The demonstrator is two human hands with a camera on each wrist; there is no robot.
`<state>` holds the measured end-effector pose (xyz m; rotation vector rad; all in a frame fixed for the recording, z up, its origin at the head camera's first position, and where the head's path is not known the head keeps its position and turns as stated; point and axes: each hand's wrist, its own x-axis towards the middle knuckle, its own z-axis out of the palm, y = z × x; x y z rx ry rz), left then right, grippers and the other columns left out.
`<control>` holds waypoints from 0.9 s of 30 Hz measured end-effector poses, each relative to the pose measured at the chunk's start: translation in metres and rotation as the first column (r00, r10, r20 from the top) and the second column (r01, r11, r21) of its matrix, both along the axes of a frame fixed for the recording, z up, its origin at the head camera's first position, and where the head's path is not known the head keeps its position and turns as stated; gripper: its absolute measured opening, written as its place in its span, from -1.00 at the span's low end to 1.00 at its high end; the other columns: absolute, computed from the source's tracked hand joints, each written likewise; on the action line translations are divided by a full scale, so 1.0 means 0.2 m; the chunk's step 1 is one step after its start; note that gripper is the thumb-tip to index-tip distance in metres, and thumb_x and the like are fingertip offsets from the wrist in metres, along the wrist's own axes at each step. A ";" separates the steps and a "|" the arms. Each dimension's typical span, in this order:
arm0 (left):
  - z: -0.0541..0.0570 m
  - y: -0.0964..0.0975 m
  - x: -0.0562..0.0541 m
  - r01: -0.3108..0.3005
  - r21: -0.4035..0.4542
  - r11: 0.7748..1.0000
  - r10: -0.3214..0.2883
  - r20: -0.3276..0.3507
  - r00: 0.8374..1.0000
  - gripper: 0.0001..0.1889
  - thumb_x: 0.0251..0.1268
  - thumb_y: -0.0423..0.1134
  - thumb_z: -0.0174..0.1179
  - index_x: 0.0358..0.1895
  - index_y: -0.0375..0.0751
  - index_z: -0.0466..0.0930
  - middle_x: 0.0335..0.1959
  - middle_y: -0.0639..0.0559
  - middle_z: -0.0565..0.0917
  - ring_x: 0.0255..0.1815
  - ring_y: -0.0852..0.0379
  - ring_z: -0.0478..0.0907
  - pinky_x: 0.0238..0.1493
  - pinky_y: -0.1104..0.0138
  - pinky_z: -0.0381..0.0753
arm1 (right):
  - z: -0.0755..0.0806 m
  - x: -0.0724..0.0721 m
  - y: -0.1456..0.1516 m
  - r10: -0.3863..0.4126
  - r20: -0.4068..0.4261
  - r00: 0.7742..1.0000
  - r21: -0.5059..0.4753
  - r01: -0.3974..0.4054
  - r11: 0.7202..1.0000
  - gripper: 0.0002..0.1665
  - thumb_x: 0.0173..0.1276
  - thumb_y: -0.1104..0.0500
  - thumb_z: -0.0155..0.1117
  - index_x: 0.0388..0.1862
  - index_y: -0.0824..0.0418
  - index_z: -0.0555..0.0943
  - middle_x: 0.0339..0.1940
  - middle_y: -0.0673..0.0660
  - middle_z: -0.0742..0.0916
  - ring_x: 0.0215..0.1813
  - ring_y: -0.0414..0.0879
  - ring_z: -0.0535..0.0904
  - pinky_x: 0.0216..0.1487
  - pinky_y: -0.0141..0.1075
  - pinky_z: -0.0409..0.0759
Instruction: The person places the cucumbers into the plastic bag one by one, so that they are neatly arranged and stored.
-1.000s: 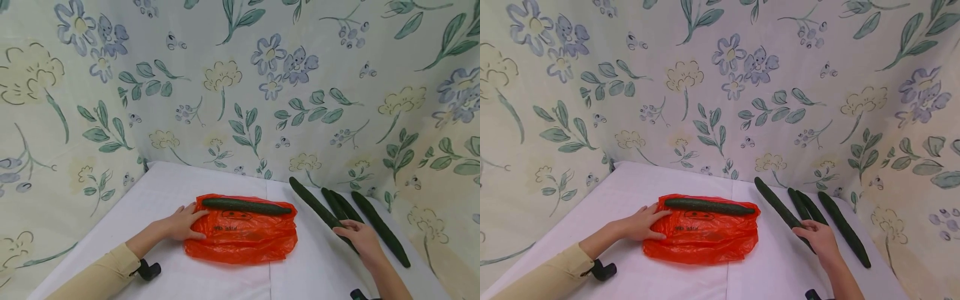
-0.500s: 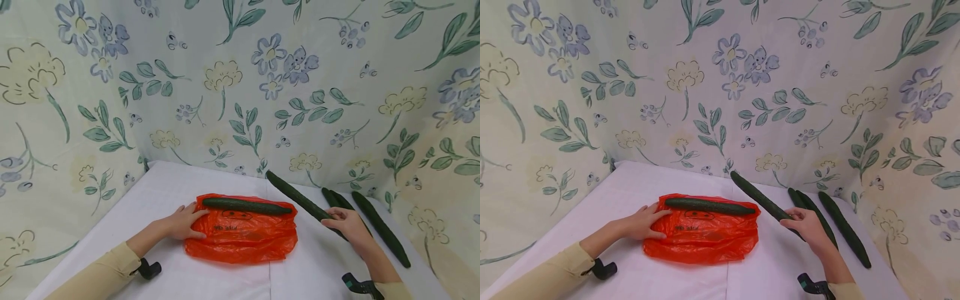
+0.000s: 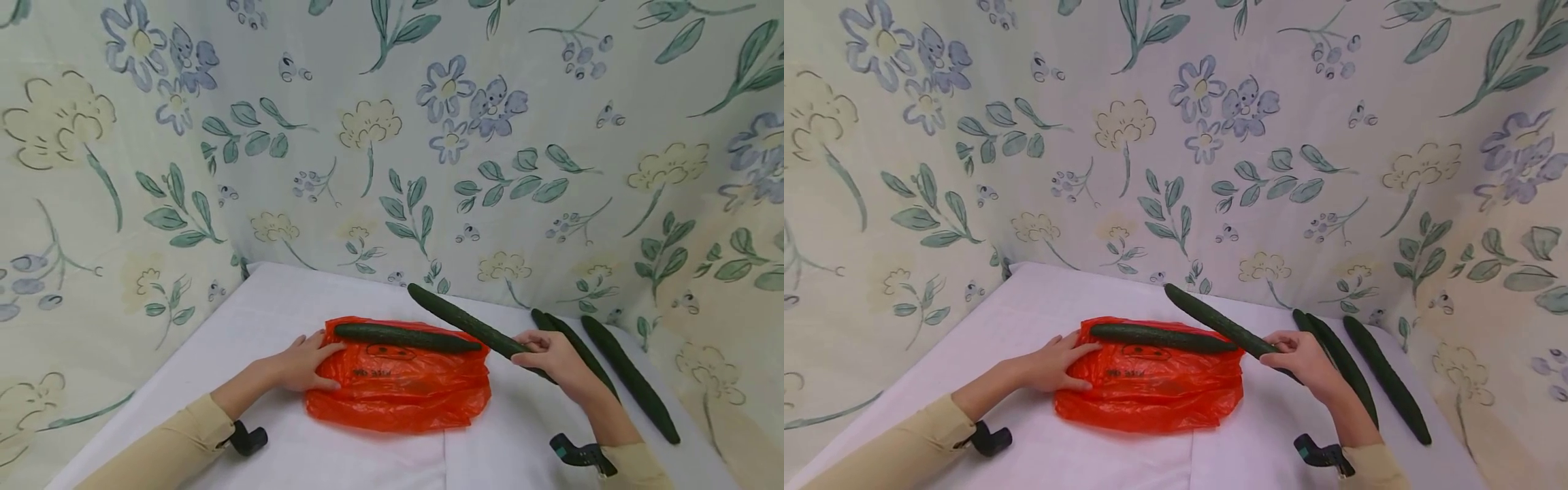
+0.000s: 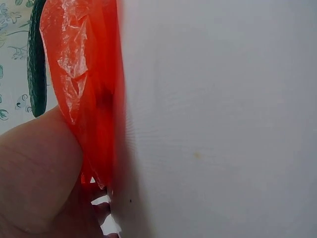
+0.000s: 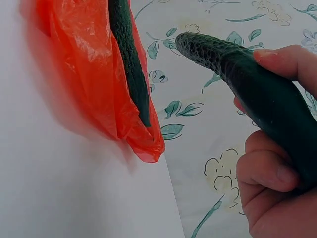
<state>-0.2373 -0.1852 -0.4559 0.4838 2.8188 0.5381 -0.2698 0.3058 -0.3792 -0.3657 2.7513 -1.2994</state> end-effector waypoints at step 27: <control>0.01 0.00 0.03 -0.059 0.097 0.994 0.067 -0.078 0.995 0.08 0.02 0.27 0.46 0.55 -0.13 0.16 0.52 -0.09 0.32 0.45 -0.16 0.34 0.36 -0.13 0.45 | -0.01 -0.08 -0.30 0.270 0.104 0.957 0.046 -0.275 0.960 -0.57 0.13 0.14 0.55 -0.03 0.26 0.70 -0.17 0.12 0.75 -0.08 0.03 0.59 -0.07 -0.18 0.75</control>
